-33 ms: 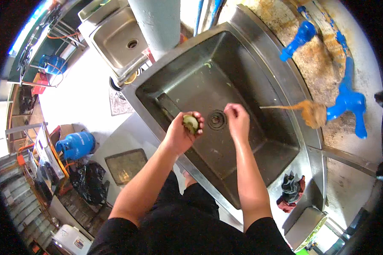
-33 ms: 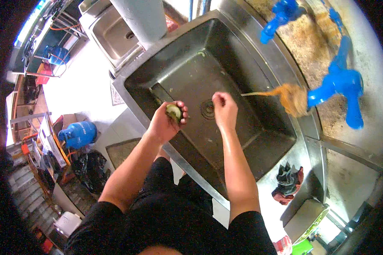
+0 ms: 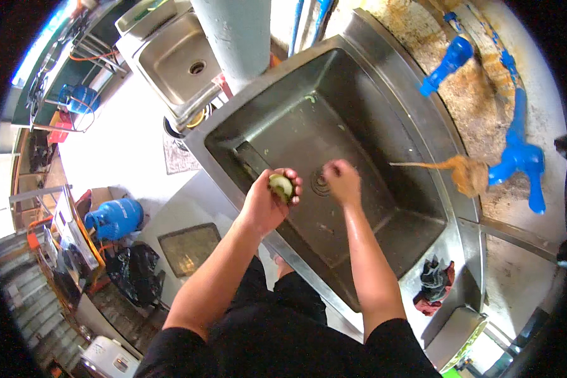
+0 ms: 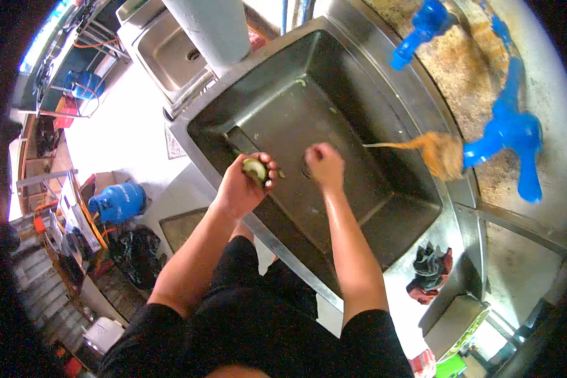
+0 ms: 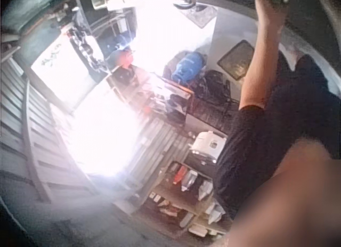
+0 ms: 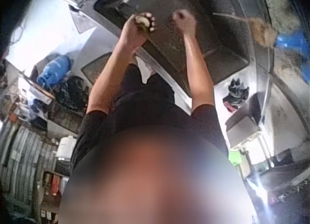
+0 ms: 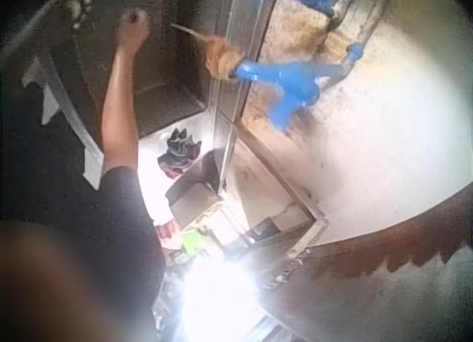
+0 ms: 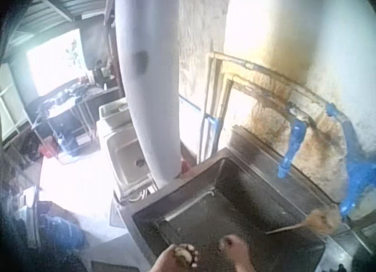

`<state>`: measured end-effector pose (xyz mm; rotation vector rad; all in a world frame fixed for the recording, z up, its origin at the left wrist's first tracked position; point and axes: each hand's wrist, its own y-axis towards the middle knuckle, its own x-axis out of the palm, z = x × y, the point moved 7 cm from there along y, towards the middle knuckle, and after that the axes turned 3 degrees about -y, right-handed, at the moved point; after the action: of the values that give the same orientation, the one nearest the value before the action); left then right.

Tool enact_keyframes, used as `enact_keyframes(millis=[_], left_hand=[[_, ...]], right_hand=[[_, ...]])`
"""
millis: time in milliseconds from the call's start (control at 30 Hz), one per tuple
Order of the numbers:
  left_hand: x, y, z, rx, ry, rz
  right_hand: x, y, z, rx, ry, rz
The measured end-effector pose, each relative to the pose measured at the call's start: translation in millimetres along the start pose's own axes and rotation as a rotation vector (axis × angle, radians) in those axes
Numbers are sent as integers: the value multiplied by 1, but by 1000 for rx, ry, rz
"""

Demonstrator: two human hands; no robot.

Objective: The person washes chopped green vegetables in a metal tray under running water, rinses the tray and a red cutting board, and places them on a shelf. The person then clears debris from the sink drain and washes their hands.

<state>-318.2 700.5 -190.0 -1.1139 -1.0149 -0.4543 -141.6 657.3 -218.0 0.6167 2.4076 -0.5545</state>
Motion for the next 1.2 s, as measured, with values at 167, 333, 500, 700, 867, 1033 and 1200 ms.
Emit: enact_keyframes(millis=[167, 333, 500, 700, 867, 1033, 1200], left_hand=[[-23, -71, 98, 208, 211, 134], [-88, -139, 183, 303, 315, 461], [-127, -153, 181, 206, 219, 513], [-101, -121, 142, -12, 335, 309], [-69, -102, 140, 102, 371, 273], [-45, -122, 127, 137, 407, 269], [-54, -157, 106, 175, 287, 293]], right_hand=[[193, 35, 27, -174, -705, -311], [257, 63, 32, -308, -971, -545], [140, 21, 20, 124, -682, -376], [-130, -106, 42, 590, -353, 87], [-290, -199, 132, 931, -610, 398], [-337, -227, 212, 920, -608, 457], [-293, -203, 147, 477, -997, 705]])
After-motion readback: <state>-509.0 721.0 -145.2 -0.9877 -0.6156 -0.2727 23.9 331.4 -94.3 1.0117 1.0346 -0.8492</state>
